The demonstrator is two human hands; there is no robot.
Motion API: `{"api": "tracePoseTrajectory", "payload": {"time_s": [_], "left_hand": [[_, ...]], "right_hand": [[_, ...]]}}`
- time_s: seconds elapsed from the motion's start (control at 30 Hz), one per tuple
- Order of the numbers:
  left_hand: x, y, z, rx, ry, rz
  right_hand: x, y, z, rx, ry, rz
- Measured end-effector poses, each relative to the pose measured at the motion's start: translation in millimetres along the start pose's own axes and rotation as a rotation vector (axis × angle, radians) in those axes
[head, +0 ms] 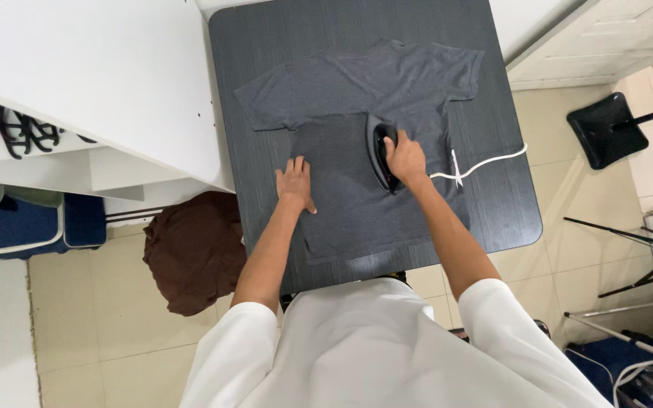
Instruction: The person hangs a white shirt on a hanger and places it in a closet. Then, the person lays a grey t-shirt on an ironing board, smooths it out, and irons it with an electric iron.
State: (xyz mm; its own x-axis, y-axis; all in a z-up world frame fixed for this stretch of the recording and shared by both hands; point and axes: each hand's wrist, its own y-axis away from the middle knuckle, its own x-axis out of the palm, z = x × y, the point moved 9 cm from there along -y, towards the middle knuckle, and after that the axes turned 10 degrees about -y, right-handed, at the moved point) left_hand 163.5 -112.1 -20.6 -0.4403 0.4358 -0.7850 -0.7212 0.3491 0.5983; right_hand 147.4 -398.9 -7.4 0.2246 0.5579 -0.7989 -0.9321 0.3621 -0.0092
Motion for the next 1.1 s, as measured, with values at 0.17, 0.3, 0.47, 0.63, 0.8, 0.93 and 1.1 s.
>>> {"api": "tracePoseTrajectory", "payload": {"time_s": [0.17, 0.3, 0.47, 0.63, 0.8, 0.93, 1.1], "left_hand": [[0, -12, -14, -0.017, -0.105, 0.094], [0, -21, -20, -0.025, -0.207, 0.175], [1, -37, -21, -0.066, -0.157, 0.274], [-1, -62, -33, -0.094, -0.168, 0.349], [-40, -83, -59, -0.156, 0.042, -0.115], [-39, -79, -63, -0.139, 0.233, 0.002], [-42, -69, -61, -0.155, 0.316, 0.036]], "right_hand": [[-14, -8, -35, 0.073, -0.009, -0.05], [-31, -14, -55, 0.015, 0.034, 0.003], [-58, -37, -104, 0.16, 0.026, -0.166], [-63, -33, -107, 0.053, 0.006, -0.094], [-63, -28, -104, 0.058, -0.022, -0.044], [-66, -32, -108, 0.092, 0.001, -0.023], [-83, -52, -128, 0.213, -0.011, -0.146]]}}
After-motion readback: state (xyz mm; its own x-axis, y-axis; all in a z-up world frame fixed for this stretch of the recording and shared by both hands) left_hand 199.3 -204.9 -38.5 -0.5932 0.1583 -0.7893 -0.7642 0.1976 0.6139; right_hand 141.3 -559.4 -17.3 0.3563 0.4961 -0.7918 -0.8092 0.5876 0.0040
